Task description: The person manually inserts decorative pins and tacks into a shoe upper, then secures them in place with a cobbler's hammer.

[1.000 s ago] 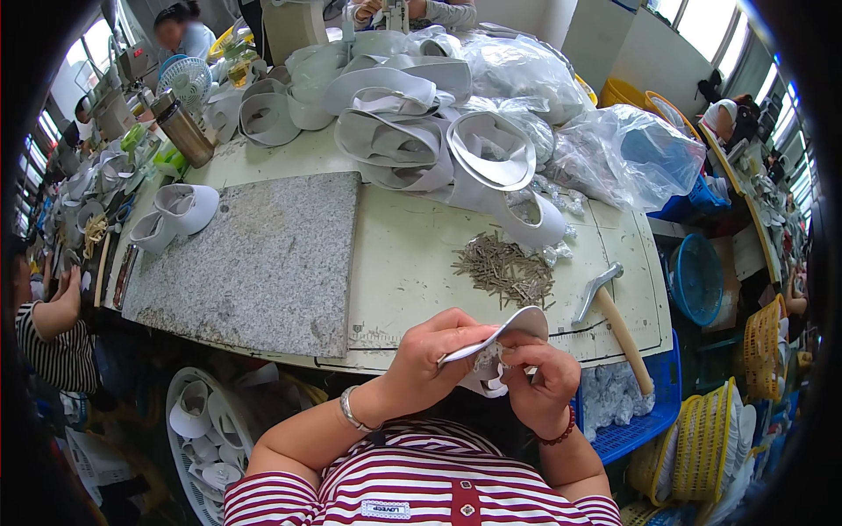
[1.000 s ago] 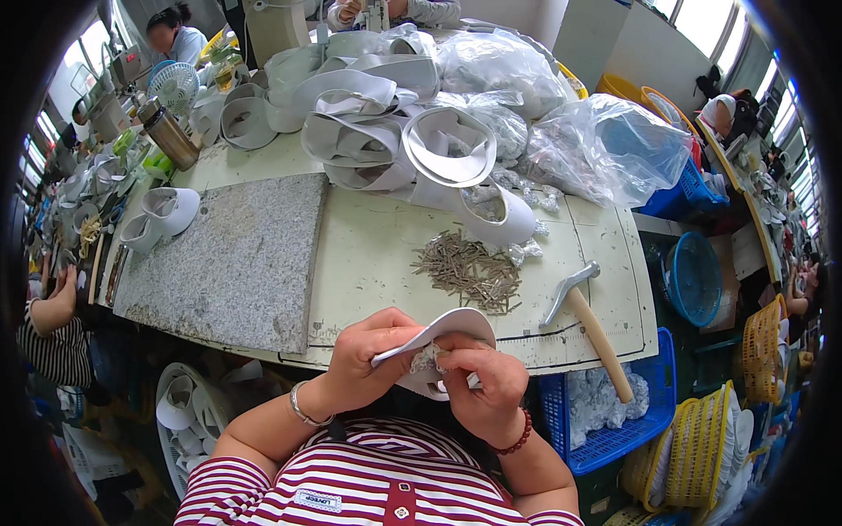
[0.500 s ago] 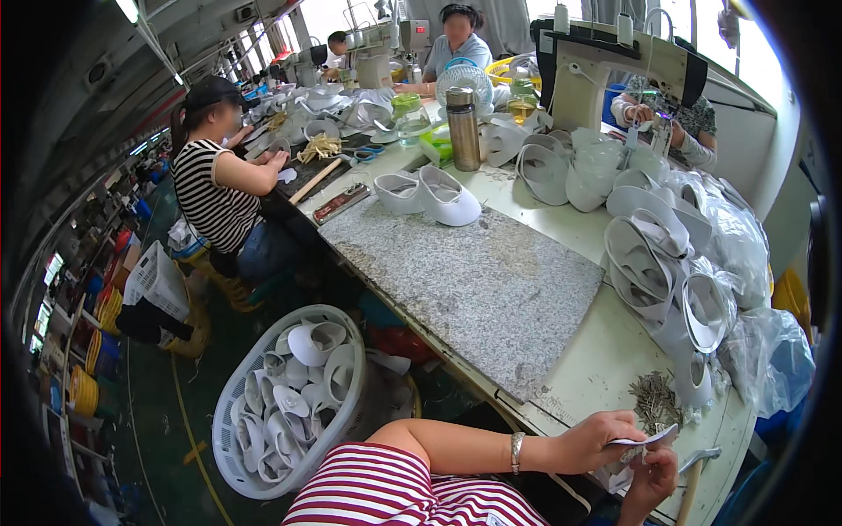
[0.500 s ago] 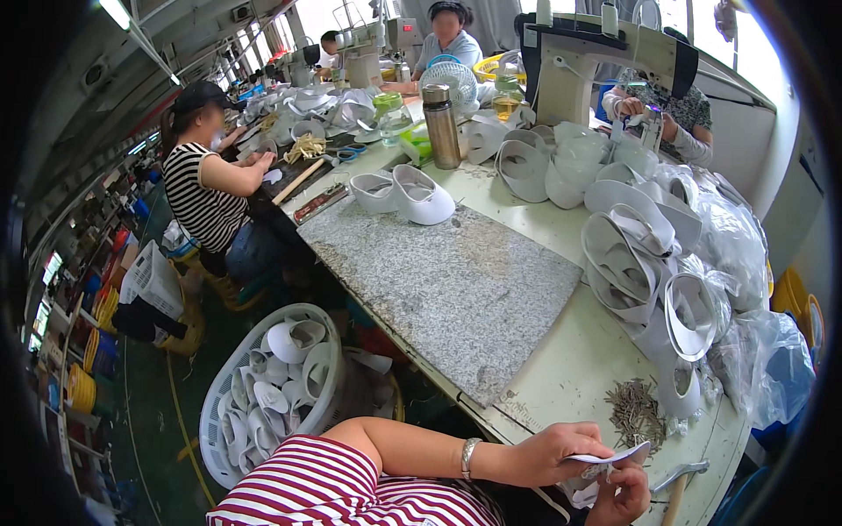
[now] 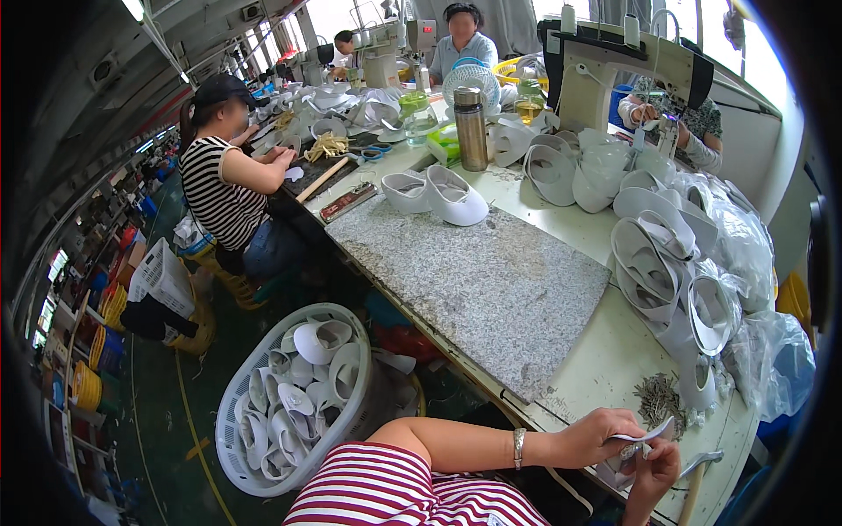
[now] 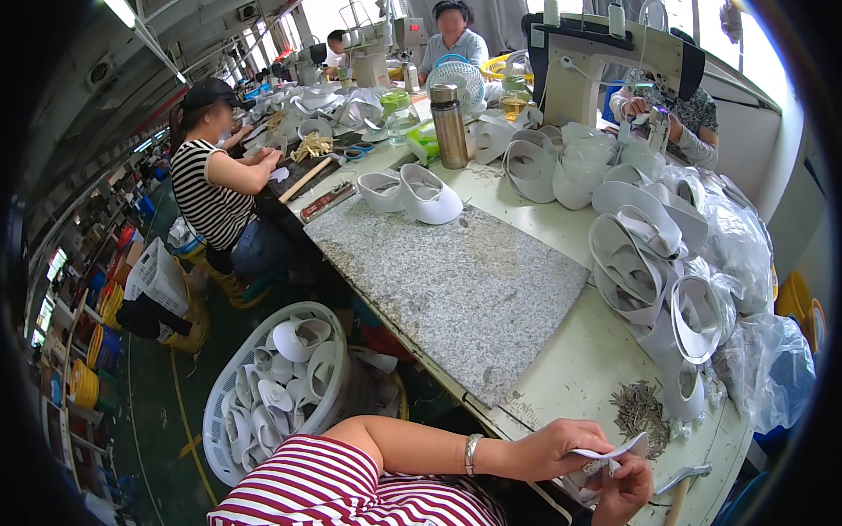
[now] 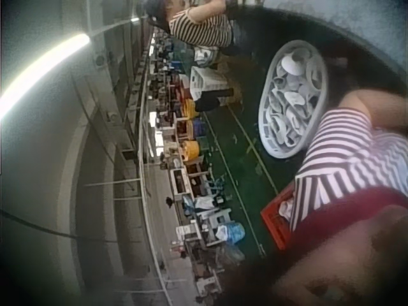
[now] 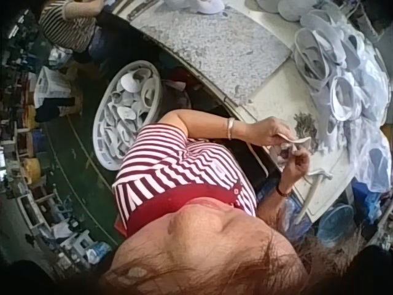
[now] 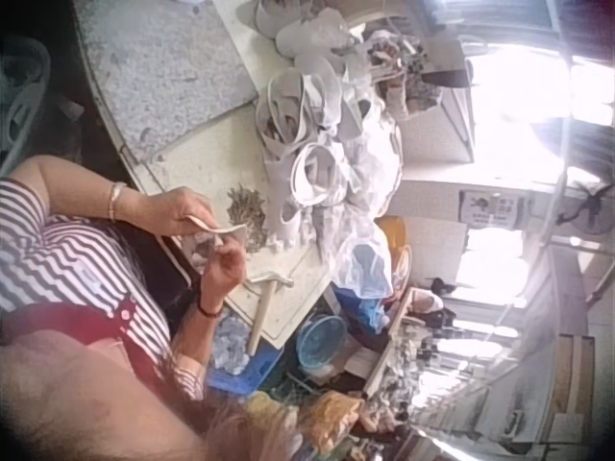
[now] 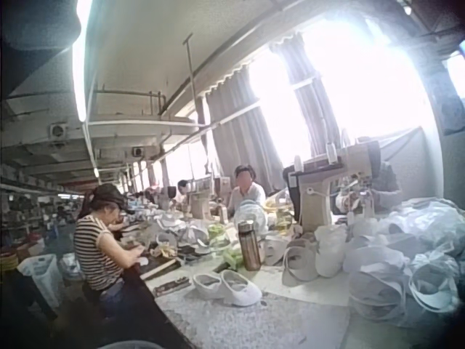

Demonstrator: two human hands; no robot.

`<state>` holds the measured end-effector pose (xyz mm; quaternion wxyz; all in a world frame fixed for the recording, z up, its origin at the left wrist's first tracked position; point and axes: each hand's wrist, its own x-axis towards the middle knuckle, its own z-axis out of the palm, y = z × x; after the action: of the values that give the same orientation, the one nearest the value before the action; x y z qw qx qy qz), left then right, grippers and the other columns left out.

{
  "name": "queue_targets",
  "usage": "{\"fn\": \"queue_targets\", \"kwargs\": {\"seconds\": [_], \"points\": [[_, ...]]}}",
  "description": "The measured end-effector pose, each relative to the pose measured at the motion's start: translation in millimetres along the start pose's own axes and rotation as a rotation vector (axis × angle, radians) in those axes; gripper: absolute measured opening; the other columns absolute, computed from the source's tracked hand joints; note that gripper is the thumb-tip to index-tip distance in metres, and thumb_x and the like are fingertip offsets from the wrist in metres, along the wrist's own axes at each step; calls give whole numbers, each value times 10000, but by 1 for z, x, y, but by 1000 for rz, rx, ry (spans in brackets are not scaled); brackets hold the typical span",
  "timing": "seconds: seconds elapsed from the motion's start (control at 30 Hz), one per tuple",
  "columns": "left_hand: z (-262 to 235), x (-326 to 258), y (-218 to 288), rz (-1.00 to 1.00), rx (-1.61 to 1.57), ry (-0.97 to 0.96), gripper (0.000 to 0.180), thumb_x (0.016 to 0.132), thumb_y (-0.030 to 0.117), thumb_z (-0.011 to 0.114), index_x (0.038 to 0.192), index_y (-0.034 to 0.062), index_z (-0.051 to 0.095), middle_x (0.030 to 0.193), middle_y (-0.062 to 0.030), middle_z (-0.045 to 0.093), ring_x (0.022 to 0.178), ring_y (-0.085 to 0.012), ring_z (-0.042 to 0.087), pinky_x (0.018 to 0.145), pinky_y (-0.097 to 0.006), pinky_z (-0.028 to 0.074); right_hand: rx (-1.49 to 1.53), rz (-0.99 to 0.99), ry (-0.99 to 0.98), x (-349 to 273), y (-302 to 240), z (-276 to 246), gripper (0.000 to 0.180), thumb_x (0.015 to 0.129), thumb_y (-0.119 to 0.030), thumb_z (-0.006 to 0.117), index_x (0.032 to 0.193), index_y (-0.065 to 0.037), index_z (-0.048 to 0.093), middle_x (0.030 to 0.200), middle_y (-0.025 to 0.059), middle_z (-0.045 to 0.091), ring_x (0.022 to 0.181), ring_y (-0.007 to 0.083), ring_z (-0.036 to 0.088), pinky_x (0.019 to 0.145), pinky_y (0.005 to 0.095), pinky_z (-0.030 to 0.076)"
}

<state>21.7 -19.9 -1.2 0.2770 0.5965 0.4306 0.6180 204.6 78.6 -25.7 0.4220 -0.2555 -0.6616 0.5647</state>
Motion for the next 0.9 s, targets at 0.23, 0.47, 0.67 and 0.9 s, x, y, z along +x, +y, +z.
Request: {"fn": "queue_targets", "kwargs": {"seconds": [0.23, 0.47, 0.67, 0.9], "points": [[6, -1, 2, -11, 52, 51, 388, 788, -53, 660, 1165, 37, 663, 930, -111, 619, 856, -268, 629, 764, -341, 503, -24, -15, 17, 1, -6, 5, 226, 841, 120, 596, 872, -62, 466, 898, 58, 542, 643, 91, 583, 496, 182, 462], [-2, 0, 1, 37, 109, 34, 416, 789, -53, 666, 1197, 24, 642, 949, -132, 630, 857, -299, 636, 762, -348, 507, -102, -6, -52, 2, -18, -5, 211, 794, 142, 553, 825, -48, 466, 991, 134, 611, 684, 91, 579, 495, 173, 444], [-6, 1, -11, 78, 50, 7, 430, 794, -51, 657, 1216, 28, 632, 1010, -157, 669, 933, -317, 658, 789, -354, 511, -143, 21, -78, 6, -20, -4, 216, 805, 143, 551, 822, -50, 457, 972, 162, 652, 771, 93, 572, 596, 177, 431], [-3, 0, -11, -9, 35, 7, 399, 801, -20, 635, 1198, 10, 635, 965, -169, 669, 894, -334, 659, 778, -367, 514, -29, -18, -115, 14, 6, -9, 217, 827, 137, 545, 828, -59, 451, 932, 88, 608, 718, 65, 507, 624, 182, 405]]}}
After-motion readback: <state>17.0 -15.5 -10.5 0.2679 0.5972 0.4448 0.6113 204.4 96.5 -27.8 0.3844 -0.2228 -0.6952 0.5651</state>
